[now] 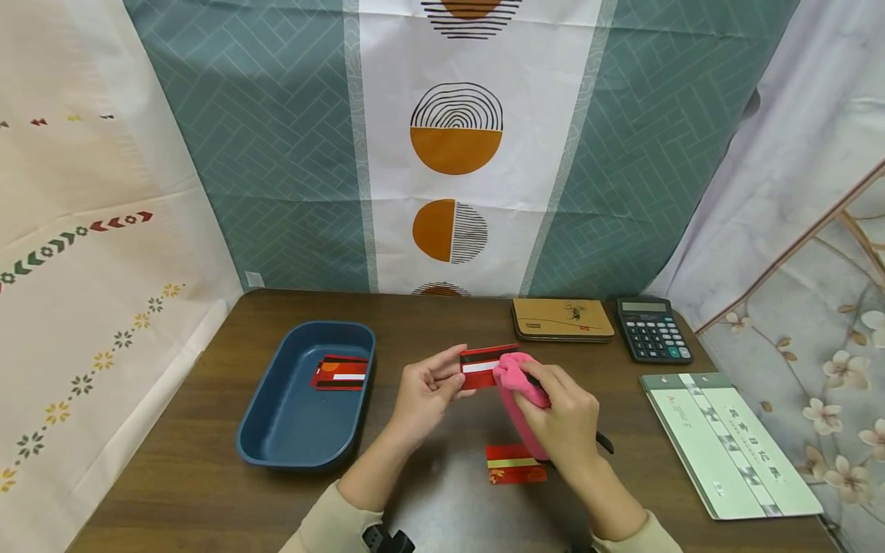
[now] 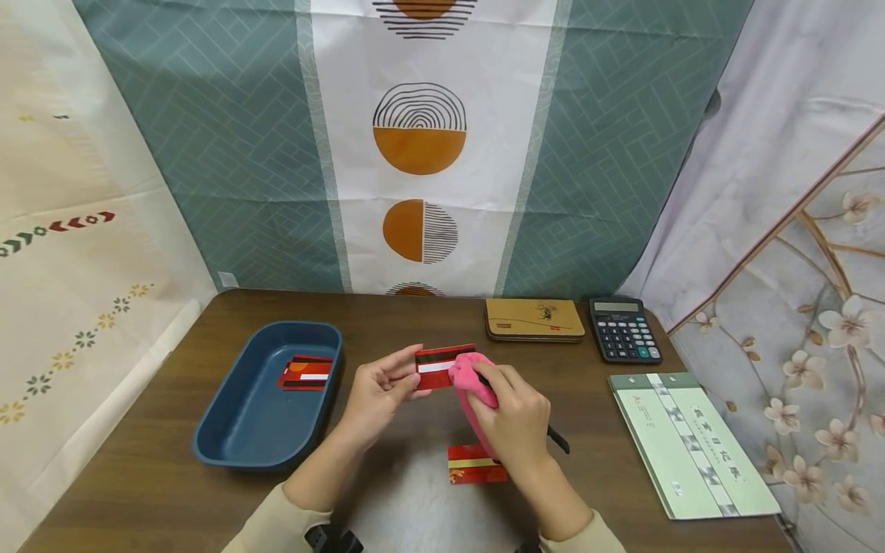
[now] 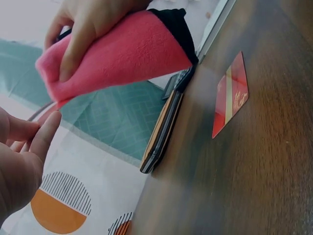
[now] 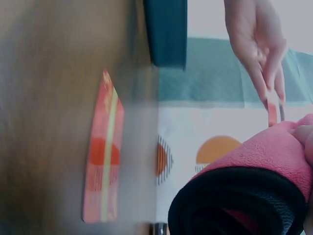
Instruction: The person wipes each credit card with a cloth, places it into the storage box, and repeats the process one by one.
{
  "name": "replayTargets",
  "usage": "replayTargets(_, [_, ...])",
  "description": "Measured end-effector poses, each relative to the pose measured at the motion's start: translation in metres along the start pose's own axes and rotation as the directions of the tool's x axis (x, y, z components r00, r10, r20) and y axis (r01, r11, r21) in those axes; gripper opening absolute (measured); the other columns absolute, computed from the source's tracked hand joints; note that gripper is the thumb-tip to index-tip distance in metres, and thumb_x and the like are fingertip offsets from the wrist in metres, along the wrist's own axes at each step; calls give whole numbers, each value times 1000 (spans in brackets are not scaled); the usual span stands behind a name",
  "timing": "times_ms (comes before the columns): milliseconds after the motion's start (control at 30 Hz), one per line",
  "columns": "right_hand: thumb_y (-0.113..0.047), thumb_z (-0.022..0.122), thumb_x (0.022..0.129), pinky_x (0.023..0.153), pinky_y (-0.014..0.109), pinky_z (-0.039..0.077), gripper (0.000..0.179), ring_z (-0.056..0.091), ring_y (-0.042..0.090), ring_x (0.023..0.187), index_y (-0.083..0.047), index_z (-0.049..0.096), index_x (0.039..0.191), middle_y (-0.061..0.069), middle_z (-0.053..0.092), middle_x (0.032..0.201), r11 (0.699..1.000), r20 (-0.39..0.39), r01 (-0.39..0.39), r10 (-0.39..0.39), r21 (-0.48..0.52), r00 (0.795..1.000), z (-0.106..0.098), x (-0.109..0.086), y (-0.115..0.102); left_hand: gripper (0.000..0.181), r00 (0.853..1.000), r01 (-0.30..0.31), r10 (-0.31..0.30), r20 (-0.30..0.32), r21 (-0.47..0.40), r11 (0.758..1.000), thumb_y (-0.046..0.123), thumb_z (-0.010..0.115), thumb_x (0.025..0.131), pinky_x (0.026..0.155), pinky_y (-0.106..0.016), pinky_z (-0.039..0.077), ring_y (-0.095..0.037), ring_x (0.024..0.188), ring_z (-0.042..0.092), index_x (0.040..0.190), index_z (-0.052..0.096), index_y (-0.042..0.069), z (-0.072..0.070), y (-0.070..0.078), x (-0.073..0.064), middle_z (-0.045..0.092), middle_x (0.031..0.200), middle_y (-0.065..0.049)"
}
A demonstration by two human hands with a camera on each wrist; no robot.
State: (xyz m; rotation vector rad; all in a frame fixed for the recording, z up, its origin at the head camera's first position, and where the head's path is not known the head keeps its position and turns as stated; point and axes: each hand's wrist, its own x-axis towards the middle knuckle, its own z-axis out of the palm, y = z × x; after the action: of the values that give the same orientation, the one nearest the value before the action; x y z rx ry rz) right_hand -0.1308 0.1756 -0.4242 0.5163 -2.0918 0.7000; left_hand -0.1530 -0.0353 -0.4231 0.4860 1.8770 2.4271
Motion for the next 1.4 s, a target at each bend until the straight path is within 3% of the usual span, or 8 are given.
replayTargets(133, [-21, 84, 83, 60, 50, 61, 32, 71, 29, 69, -1, 75, 106, 14, 73, 87, 1000, -56, -20, 19, -17, 998, -3, 6, 10, 47, 1000, 25, -25, 10, -9, 1000, -17, 58, 94, 80, -40, 61, -42, 106, 68, 140, 54, -9, -1, 1, -1, 64, 122, -33])
replayTargets(267, [-10, 88, 73, 60, 49, 62, 36, 71, 30, 70, -1, 75, 106, 15, 73, 87, 999, -75, -29, 26, -38, 997, -2, 12, 11, 47, 999, 31, -31, 33, 8, 999, -16, 58, 94, 81, -40, 61, -43, 106, 67, 140, 54, -9, 0, -1, -2, 63, 122, -34])
replayTargets(433, [-6, 91, 67, 56, 43, 61, 40, 69, 27, 65, -1, 74, 104, 13, 71, 83, 999, -62, 34, -35, -19, 997, 6, 14, -2, 44, 998, 17, -21, 65, 57, 998, -16, 58, 95, 81, -40, 61, -44, 106, 68, 139, 54, -11, 5, -5, -3, 63, 122, -34])
replayTargets(700, [-25, 81, 87, 56, 39, 61, 27, 70, 22, 67, -3, 73, 102, 10, 70, 85, 992, -29, 95, -93, 79, 995, 14, 12, -19, 43, 995, -7, -5, 95, 125, 992, -16, 52, 97, 82, -37, 61, -37, 105, 68, 139, 53, -11, 10, -7, -5, 64, 122, -30])
replayTargets(933, [-7, 91, 69, 57, 45, 62, 42, 70, 27, 67, -1, 74, 107, 15, 72, 85, 1000, -84, 13, -12, 2, 996, 5, 15, -2, 43, 1000, 13, -15, 20, 70, 997, -16, 60, 93, 79, -38, 61, -42, 104, 69, 136, 57, -10, 4, -2, -7, 66, 120, -32])
replayTargets(1133, [-9, 89, 70, 56, 50, 60, 39, 71, 30, 70, -2, 75, 106, 15, 74, 87, 999, -132, -25, 20, -33, 991, 0, 17, 11, 43, 999, 44, -44, -4, 66, 997, -16, 59, 93, 80, -40, 61, -41, 104, 69, 136, 58, -8, 1, 0, -7, 66, 120, -30])
replayTargets(1267, [-14, 85, 76, 57, 49, 61, 33, 71, 30, 69, -2, 75, 105, 15, 73, 87, 1000, -131, -6, 2, -27, 991, 3, 16, 7, 43, 999, 45, -44, -18, 59, 997, -17, 59, 93, 79, -39, 61, -41, 103, 69, 135, 58, -8, 3, -1, -7, 67, 119, -31])
replayTargets(1400, [-31, 75, 92, 58, 44, 62, 31, 70, 26, 67, -2, 74, 103, 12, 71, 85, 997, -98, 70, -66, 42, 993, 13, 9, -8, 41, 999, 36, -36, -6, 40, 999, -15, 57, 95, 81, -38, 61, -35, 103, 71, 135, 57, -8, 9, -4, -6, 67, 118, -30])
